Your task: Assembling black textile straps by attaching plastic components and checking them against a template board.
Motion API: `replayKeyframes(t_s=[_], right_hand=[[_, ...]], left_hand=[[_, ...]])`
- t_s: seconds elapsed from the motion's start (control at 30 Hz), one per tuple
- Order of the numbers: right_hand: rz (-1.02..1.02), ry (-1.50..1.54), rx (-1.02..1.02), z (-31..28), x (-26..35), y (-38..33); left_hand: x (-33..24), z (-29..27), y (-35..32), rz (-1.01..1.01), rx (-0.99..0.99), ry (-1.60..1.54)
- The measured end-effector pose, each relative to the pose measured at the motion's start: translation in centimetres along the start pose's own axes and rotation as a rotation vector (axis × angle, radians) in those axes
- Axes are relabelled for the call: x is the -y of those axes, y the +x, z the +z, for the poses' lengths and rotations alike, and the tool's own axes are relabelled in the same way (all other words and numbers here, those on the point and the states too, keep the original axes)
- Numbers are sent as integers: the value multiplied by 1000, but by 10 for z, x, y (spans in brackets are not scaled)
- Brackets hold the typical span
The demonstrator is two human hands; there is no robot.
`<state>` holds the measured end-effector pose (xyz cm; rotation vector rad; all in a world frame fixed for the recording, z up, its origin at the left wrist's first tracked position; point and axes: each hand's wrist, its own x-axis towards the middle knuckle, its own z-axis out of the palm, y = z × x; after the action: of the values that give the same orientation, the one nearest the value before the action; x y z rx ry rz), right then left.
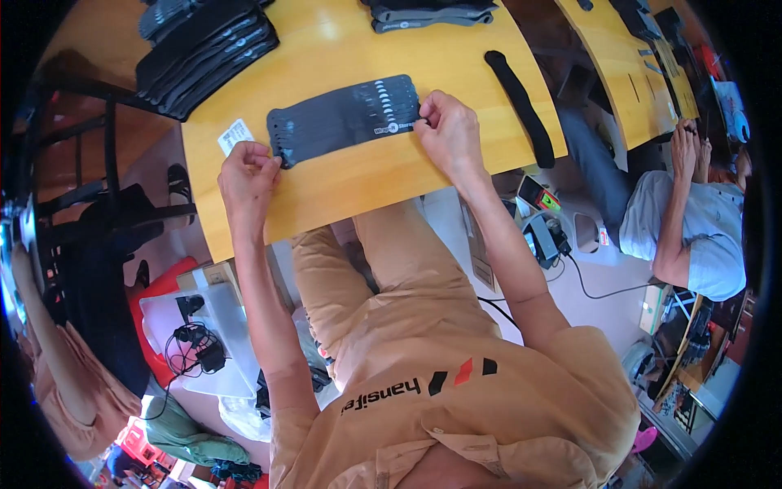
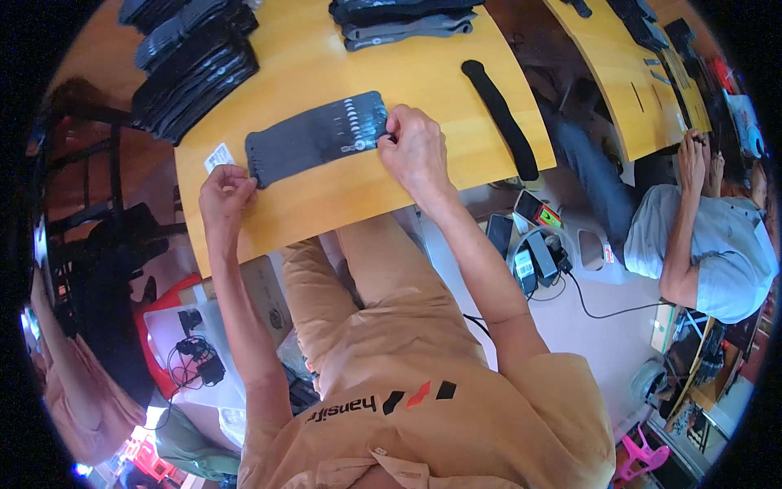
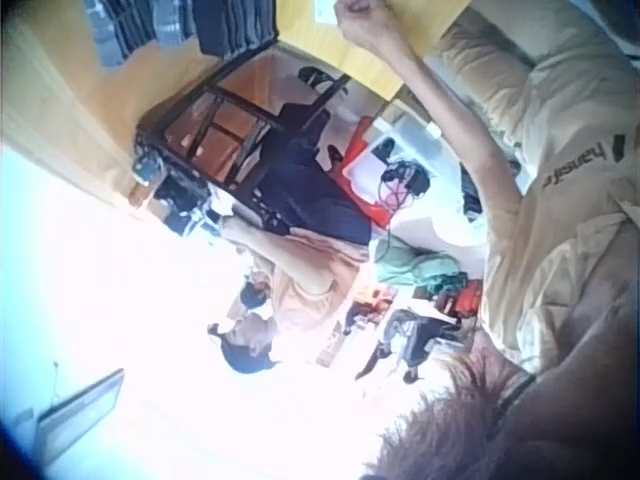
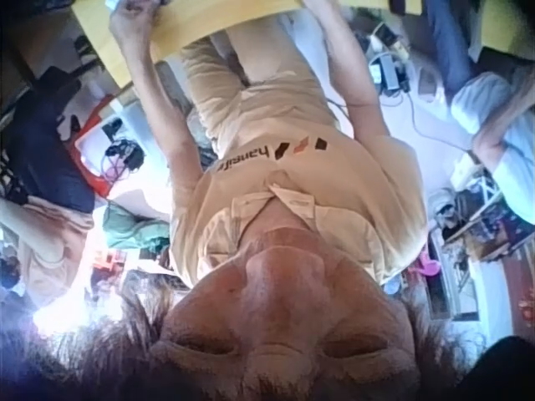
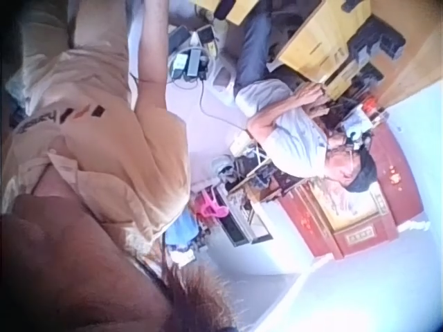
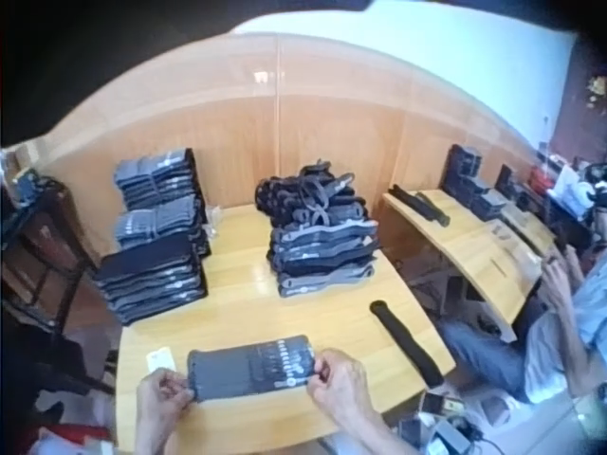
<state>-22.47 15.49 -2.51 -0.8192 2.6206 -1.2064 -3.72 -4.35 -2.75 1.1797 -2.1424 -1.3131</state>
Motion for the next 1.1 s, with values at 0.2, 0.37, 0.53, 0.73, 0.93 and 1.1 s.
replayKeyframes(t_s=[0.2, 0.37, 0.53, 0.73, 0.93, 1.1], right_hand=[[-148, -170, -97, -19, 8, -5], [-554, -230, -99, 16, 20, 7], [-552, -461, 66, 45, 7, 16], [-519, -480, 79, 46, 10, 19], [-490, -463, 124, 42, 9, 16], [-350, 3, -61, 33, -3, 19]], left_hand=[[-25, 8, -14, 325, -288, 296], [-34, 54, -5, 614, -148, 613], [-15, 70, 8, 644, -139, 769], [-15, 69, 12, 568, -152, 755], [-10, 63, 16, 496, -62, 600], [-9, 22, 14, 385, -302, 136]])
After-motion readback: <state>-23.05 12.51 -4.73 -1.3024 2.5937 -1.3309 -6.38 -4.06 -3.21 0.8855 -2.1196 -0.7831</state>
